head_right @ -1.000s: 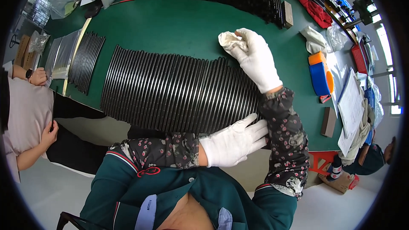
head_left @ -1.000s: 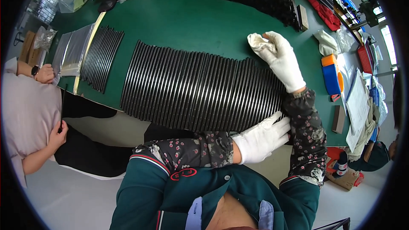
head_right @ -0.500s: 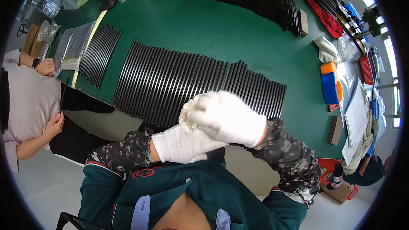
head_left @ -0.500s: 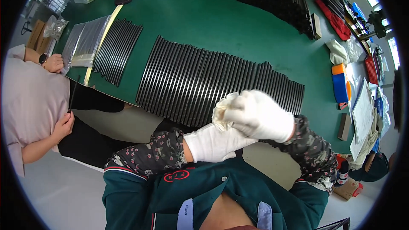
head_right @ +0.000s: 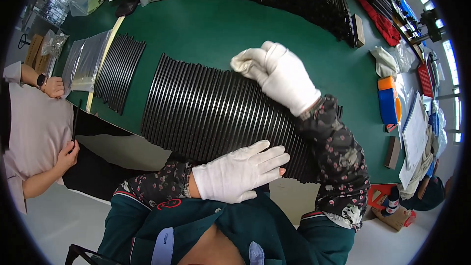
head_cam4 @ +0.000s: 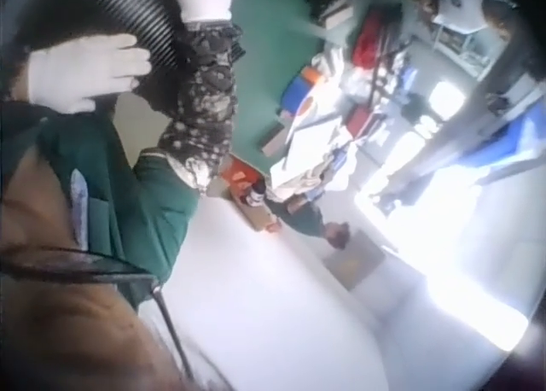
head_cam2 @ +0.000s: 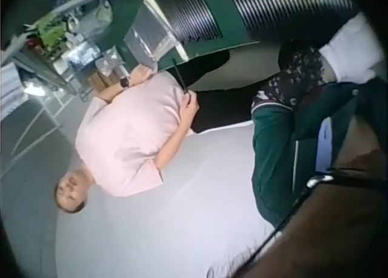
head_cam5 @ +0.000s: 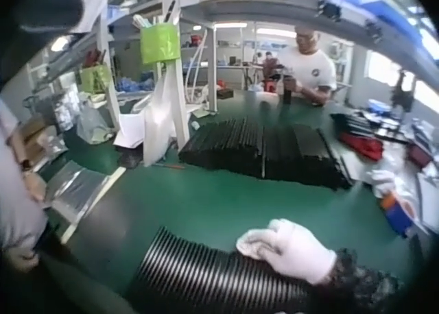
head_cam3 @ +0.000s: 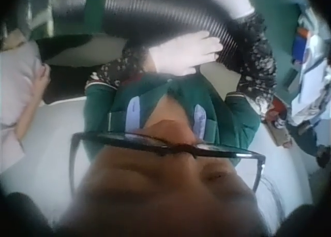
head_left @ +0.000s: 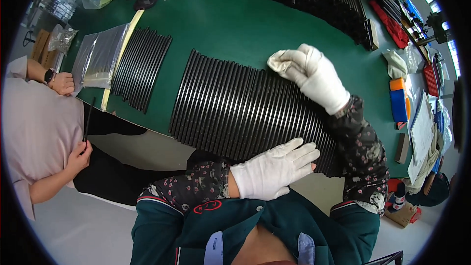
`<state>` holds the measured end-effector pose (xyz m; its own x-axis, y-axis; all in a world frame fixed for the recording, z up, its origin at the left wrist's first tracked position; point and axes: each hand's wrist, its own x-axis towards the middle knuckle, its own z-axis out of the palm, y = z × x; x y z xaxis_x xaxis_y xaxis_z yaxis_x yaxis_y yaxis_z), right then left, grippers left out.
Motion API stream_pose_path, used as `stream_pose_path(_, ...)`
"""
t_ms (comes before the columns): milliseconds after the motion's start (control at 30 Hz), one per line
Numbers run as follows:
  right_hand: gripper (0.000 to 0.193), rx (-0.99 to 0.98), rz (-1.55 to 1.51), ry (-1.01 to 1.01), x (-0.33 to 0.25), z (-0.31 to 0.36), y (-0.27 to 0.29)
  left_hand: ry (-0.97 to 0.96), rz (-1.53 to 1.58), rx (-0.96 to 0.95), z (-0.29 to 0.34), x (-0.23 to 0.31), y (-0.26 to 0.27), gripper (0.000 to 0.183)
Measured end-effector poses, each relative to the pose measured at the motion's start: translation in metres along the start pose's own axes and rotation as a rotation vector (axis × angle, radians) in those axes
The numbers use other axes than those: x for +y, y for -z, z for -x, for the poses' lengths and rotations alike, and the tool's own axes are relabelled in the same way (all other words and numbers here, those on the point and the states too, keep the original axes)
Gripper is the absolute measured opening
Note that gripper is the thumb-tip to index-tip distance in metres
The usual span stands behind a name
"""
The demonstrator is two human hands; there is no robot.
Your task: The recorder is wiping and organizing a large set of black cylindrical rods on an assembly workbench.
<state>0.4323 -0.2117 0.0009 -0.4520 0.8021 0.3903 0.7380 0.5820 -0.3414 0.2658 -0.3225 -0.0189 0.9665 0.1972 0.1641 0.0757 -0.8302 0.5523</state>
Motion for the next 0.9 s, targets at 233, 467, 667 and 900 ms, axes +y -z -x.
stream_pose_path(233, 0.025, -0.254, -0.375, 0.089, -0.031, 0.015, -0.01, -0.002, 0.058, 0.041, 0.001, 0.0, -0.002, 0.074)
stream_pose_path(467, 0.023, -0.035, -0.089, -0.357, 0.004, -0.019, -0.013, -0.054, -0.041, 0.212, 0.024, 0.001, 0.017, 0.067)
stream_pose_path(667, 0.023, -0.039, 0.113, -0.109, -0.015, -0.014, -0.001, 0.16, -0.2, 0.123, 0.068, -0.026, 0.037, 0.063)
stream_pose_path(900, 0.021, -0.188, -0.06, 0.353, -0.054, -0.017, -0.031, 0.08, -0.035, 0.038, 0.065, -0.028, 0.038, 0.064)
